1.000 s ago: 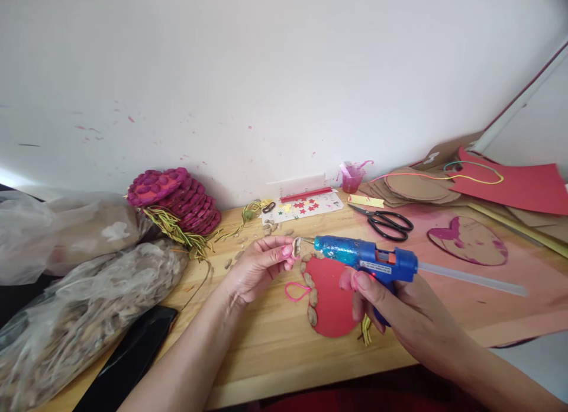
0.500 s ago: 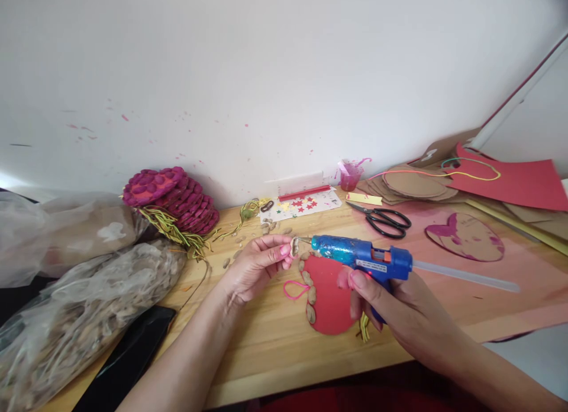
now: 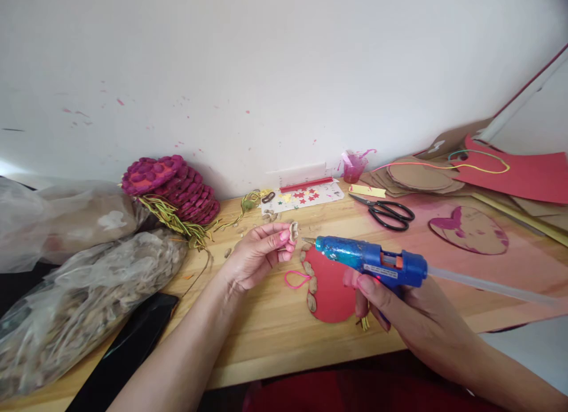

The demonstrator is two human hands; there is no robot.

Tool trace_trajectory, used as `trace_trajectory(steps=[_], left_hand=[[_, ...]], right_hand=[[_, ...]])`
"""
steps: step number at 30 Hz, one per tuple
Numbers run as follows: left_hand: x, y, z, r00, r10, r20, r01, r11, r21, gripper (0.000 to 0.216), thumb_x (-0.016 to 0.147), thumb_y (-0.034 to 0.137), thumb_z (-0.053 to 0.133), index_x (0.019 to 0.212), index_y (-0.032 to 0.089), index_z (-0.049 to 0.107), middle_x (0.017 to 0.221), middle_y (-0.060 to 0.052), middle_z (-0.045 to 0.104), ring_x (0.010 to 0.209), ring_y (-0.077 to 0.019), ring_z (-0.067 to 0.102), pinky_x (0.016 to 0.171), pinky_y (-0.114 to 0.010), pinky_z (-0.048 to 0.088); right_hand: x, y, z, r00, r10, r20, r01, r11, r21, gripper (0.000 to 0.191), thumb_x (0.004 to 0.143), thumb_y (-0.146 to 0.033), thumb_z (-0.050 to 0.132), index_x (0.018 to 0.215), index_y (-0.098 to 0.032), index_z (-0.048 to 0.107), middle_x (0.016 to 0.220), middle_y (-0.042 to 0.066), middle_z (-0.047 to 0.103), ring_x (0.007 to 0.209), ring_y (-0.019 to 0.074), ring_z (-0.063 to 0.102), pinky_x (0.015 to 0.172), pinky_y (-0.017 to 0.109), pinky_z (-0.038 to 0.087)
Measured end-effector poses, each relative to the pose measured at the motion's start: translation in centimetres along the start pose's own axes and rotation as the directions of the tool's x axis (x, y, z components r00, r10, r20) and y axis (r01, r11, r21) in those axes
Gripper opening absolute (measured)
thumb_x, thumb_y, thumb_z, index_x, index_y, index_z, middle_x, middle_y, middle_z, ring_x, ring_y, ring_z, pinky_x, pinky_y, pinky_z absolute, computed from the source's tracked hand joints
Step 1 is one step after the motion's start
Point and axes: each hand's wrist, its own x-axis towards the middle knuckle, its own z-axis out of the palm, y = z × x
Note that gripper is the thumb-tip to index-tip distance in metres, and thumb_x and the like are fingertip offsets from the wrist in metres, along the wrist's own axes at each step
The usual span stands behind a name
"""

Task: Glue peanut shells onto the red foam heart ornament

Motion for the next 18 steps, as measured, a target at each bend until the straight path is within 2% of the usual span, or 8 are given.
trace_trajectory(steps=[6,18], left_hand=[[0.1,-0.16,-0.21,1.0,-0.005,-0.002,0.005,0.999,-0.046,0.029,0.064,0.023,0.091,0.085,0.013,0.073,0.069,-0.002,0.069,0.06,-0.0094,0.064,0.056,-0.018,0.055],[0.12,-0.3,-0.09,1.0,-0.014,-0.007,0.014,0.999,-0.045,0.031,0.062,0.023,0.092,0.085,0.013,0.073,0.067,-0.002,0.07,0.06,-0.0092,0.064,0.056,-0.018,0.055]], right_hand=[[-0.07,-0.26,0.18,0.998,-0.047,0.052,0.049,0.998,-0.036,0.028,0.099,-0.043,0.048,0.079,-0.029,0.062,0.067,-0.001,0.065,0.053,0.0167,0.056,0.049,0.032,0.045],[-0.07,-0.12,0.43,0.997,-0.073,0.003,0.073,0.994,-0.075,0.02,0.096,-0.039,0.053,0.084,-0.031,0.066,0.065,-0.002,0.067,0.05,0.0183,0.057,0.046,0.032,0.046]])
